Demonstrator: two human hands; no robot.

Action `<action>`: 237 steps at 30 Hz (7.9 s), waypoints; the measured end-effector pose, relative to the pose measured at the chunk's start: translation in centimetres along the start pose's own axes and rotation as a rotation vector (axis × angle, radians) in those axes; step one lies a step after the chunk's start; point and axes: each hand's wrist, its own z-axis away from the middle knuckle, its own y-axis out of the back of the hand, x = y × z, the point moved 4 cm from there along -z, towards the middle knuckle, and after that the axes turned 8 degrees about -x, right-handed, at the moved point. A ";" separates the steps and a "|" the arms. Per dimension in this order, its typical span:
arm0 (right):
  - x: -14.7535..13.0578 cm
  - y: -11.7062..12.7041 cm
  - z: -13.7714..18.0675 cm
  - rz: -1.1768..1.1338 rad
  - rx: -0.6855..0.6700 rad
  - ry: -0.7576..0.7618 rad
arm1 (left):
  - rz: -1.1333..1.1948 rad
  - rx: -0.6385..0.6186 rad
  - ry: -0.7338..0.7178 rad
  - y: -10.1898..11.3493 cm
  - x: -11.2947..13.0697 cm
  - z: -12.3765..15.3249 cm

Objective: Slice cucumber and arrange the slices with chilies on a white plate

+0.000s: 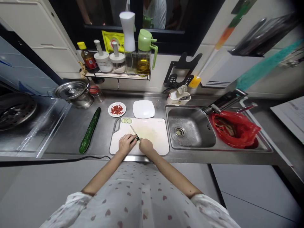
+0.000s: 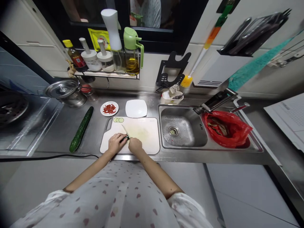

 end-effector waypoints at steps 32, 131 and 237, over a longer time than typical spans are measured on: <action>5.2 1.0 4.7 0.063 0.121 -0.180 | 0.123 0.128 0.195 1.7 -0.1 0.3; 9.2 1.3 5.3 -0.033 0.170 -0.218 | -0.054 -0.324 0.346 1.9 -7.1 -11.4; 1.1 1.8 4.4 0.005 0.041 0.026 | 0.106 -0.097 0.058 -0.3 -1.1 -0.2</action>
